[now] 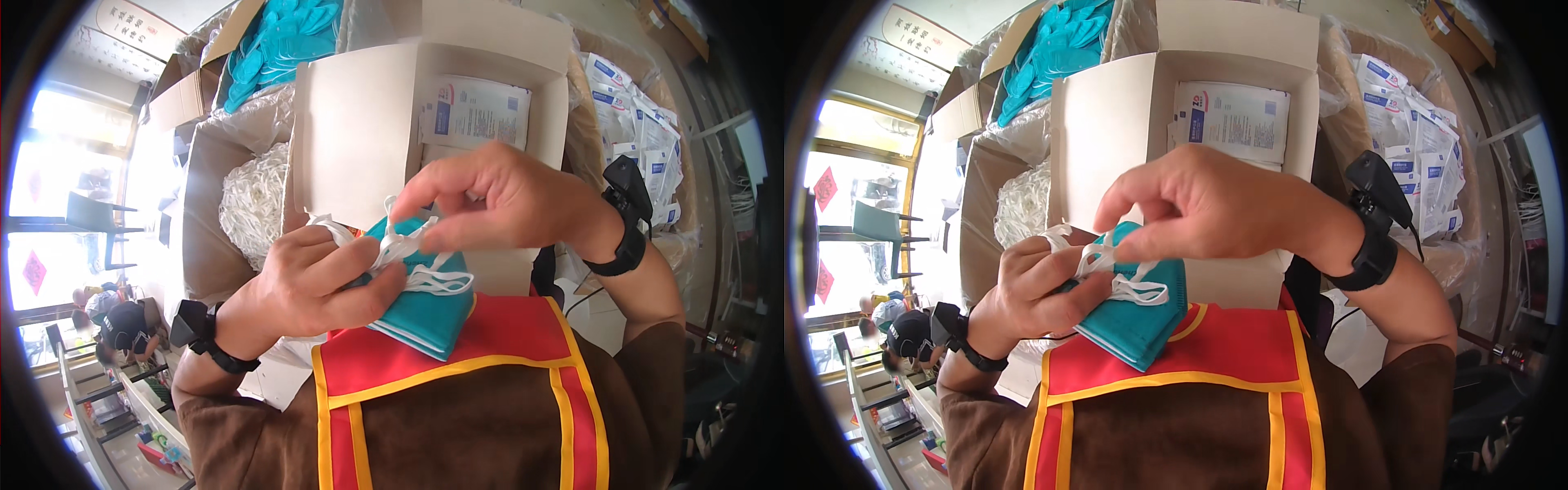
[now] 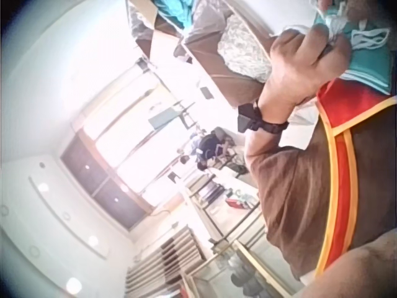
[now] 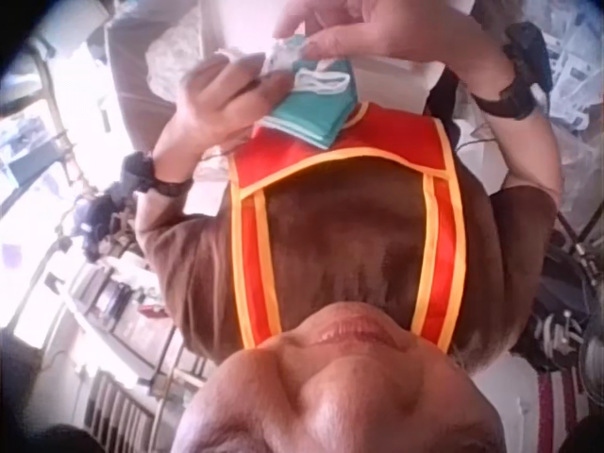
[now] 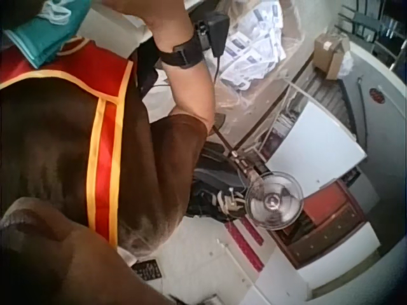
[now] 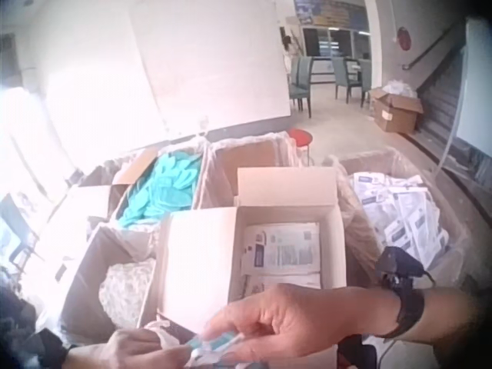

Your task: The recorder is sorting and packaging green face masks into cardboard boxes.

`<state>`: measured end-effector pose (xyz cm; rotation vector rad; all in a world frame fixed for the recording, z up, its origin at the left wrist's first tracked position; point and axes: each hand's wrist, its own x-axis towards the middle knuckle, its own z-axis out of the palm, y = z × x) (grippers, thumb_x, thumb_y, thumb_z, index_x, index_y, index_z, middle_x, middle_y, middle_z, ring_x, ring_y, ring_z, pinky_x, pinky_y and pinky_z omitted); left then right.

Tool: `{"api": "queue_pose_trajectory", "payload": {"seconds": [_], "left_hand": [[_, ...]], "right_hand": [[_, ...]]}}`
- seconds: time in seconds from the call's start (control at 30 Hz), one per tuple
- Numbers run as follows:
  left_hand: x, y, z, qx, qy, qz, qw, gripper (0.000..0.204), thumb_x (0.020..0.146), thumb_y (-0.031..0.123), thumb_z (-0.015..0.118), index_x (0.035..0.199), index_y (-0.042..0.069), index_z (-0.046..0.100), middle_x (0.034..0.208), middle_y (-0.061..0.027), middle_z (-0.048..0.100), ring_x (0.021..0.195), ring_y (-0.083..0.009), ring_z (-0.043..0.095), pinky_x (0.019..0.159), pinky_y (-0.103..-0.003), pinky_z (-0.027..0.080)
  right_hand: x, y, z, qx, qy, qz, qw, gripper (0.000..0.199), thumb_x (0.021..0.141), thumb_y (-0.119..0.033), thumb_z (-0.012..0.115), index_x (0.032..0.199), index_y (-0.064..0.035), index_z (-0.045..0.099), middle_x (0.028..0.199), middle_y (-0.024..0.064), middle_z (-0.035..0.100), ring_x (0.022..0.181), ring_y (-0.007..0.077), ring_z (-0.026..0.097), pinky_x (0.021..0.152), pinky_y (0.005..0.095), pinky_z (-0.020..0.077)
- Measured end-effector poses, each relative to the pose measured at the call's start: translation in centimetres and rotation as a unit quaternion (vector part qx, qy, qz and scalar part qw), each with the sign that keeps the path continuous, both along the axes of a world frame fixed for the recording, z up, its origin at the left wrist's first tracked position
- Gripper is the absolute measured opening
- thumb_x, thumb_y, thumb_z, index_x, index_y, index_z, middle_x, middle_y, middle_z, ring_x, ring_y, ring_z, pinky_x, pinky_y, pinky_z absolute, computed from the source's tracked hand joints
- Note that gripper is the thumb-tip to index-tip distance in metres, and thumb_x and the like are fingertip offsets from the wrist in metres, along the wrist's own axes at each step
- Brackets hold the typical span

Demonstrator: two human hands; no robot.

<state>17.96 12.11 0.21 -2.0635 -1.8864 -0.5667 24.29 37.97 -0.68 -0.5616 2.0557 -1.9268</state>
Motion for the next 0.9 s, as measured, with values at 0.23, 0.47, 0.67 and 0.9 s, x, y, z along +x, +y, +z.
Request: {"api": "queue_pose_trajectory", "payload": {"seconds": [0.23,0.47,0.67,0.9], "left_hand": [[-0.1,0.8,-0.3,0.007,0.002,-0.020,1.000,0.032,0.066,0.016,0.072,0.097,0.016,0.066,0.090,-0.0031,0.058,0.052,-0.0086,0.053,0.046,-0.024,0.043],[0.1,0.8,0.4,-0.024,-0.005,-0.021,0.999,0.033,0.067,0.014,0.071,0.099,0.014,0.065,0.088,-0.0028,0.056,0.050,-0.0082,0.052,0.046,-0.024,0.042],[0.3,0.3,0.1,0.020,-0.046,0.026,0.998,0.036,0.068,0.012,0.072,0.102,0.008,0.065,0.079,-0.0003,0.056,0.048,-0.0079,0.049,0.044,-0.023,0.041],[1.0,-1.2,1.9,-0.050,-0.001,-0.006,0.999,0.037,0.071,0.018,0.075,0.105,0.007,0.065,0.080,-0.0023,0.060,0.055,-0.0108,0.058,0.045,-0.023,0.043]], "right_hand": [[-0.8,-0.9,0.8,0.072,-0.013,0.080,0.994,0.017,0.085,-0.009,0.075,0.098,-0.0015,0.069,0.086,0.0006,0.061,0.070,0.0051,0.051,0.061,0.0229,0.0422],[-1.0,0.1,1.2,0.050,-0.011,0.076,0.996,0.013,0.087,-0.012,0.072,0.087,-0.0021,0.064,0.080,-0.0009,0.056,0.071,0.0054,0.051,0.062,0.0239,0.0423],[1.7,0.1,0.4,0.111,0.090,0.065,0.988,0.020,0.091,-0.018,0.065,0.080,-0.0028,0.059,0.070,0.0078,0.058,0.063,0.0208,0.058,0.058,0.0337,0.0454],[6.5,2.6,2.8,0.145,0.092,0.058,0.983,0.014,0.087,-0.013,0.063,0.078,-0.0043,0.058,0.072,0.0089,0.053,0.062,0.0275,0.056,0.056,0.0356,0.0464]]}}
